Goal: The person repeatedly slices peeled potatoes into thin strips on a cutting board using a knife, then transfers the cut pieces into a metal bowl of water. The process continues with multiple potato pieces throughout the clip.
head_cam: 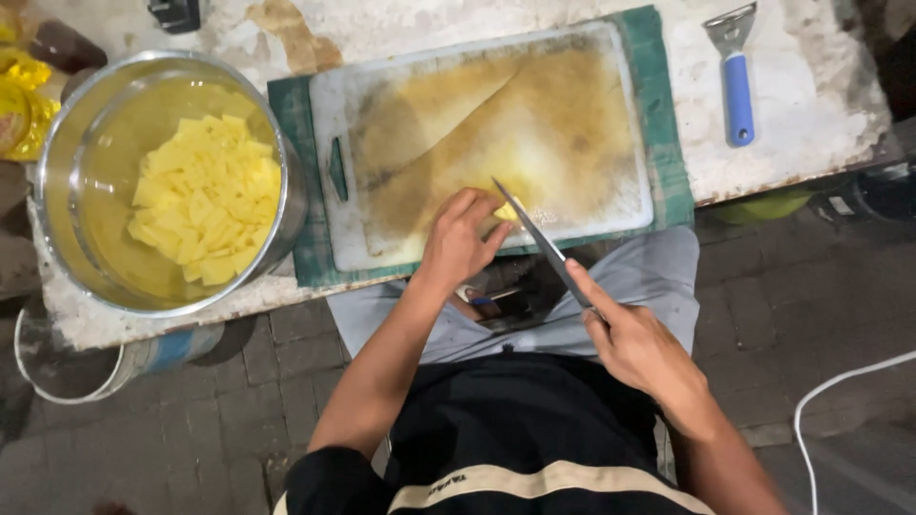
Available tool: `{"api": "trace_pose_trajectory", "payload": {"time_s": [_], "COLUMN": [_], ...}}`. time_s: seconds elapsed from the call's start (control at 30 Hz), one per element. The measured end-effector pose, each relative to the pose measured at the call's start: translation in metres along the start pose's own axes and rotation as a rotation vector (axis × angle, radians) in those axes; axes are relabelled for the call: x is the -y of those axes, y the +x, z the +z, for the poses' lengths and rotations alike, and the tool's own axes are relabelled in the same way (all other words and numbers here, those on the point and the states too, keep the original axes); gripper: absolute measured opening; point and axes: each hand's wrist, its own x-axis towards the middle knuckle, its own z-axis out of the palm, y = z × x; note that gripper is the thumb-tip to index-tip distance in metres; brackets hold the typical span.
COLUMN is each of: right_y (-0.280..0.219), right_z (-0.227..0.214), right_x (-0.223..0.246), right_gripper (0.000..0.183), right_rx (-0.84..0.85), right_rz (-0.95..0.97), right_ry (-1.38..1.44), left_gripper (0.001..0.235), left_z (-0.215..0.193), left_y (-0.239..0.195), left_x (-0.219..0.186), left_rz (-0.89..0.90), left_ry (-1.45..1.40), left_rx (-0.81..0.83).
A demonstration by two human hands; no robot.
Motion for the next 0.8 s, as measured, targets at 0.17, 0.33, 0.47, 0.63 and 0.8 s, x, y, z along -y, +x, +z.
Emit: {"api": "trace_pose_trajectory", "payload": {"time_s": [0.17, 0.33, 0.47, 0.63, 0.8], "right_y": [-0.004, 0.004, 0.004, 0.017, 0.032], "right_z": [-0.007, -0.003, 0.002, 0.003, 0.044], "right_x": [0.010, 0.012, 0.002, -0.023, -0.077], "right_gripper": [0.067, 0.067, 0.068, 0.067, 0.068], "right_rx": [0.021, 0.078, 0.097, 0.062, 0.027], "right_rz": [0.009, 0.028, 0.032, 0.089, 0.020], "right_ry": [-0.027, -0.051, -0.039, 0.248, 0.880], "left_gripper": [0.021, 0.015, 0.014, 0.016, 0.033], "left_z": [-0.005, -0.002, -0.008, -0.007, -0.018], "left_y": [-0.002, -0.001, -0.001, -0.004, 0.014], "left_x": [0.000, 0.005, -0.002, 0.002, -0.013], "left_rz": [-0.013, -0.009, 0.016, -0.002, 0.028], "left_ry": [-0.035, 0.003, 0.000, 0.032, 0.083], "left_rx": [0.011, 0.010, 0.029, 0.039, 0.204]}}
